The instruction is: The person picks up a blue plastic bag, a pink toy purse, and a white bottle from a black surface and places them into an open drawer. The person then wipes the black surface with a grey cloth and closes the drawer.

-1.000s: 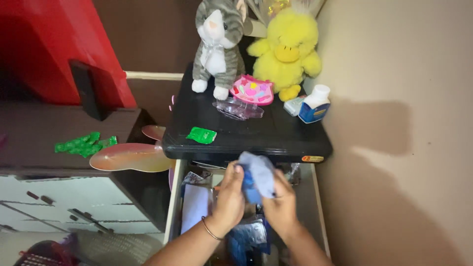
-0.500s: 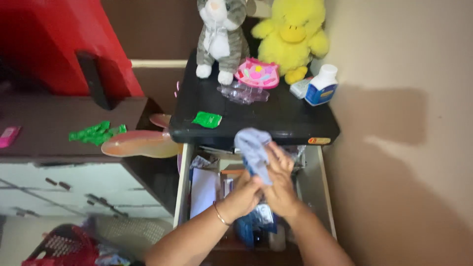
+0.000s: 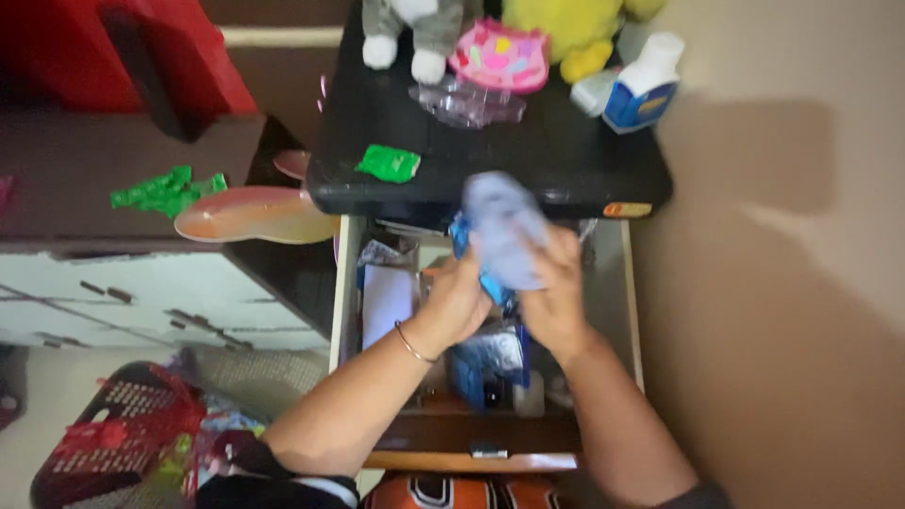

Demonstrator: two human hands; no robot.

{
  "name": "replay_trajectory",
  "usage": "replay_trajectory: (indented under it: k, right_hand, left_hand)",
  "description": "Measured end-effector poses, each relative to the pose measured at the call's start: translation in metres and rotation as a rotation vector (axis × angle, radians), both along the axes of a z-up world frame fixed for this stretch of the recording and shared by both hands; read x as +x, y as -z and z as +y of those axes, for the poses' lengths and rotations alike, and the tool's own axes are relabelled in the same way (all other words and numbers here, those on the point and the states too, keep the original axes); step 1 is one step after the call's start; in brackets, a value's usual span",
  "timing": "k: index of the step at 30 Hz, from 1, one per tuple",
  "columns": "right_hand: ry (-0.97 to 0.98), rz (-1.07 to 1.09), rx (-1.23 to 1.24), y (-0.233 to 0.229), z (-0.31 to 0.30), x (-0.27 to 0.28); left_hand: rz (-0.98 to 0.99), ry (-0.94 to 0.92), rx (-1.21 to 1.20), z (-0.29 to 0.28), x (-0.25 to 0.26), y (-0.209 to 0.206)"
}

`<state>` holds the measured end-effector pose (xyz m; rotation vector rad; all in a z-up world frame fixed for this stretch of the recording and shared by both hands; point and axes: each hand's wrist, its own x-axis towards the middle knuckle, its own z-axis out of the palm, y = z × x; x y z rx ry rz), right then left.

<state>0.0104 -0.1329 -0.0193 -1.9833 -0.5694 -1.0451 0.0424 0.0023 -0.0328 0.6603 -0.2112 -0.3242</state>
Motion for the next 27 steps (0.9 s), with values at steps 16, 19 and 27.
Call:
replay_trajectory:
  k: [16, 19, 27]
  right_hand:
    - [0.039, 0.101, 0.227, -0.024, -0.029, 0.008]
    - [0.256, 0.045, 0.237, -0.015, -0.048, 0.016]
    - [0.206, 0.204, 0.506, -0.019, -0.044, 0.017]
  left_hand:
    - [0.271, 0.149, 0.147, 0.026, -0.031, -0.103]
    - [0.235, 0.080, 0.281, 0.039, -0.016, -0.100]
    - [-0.929, 0.147, 1.419, 0.056, 0.026, -0.027]
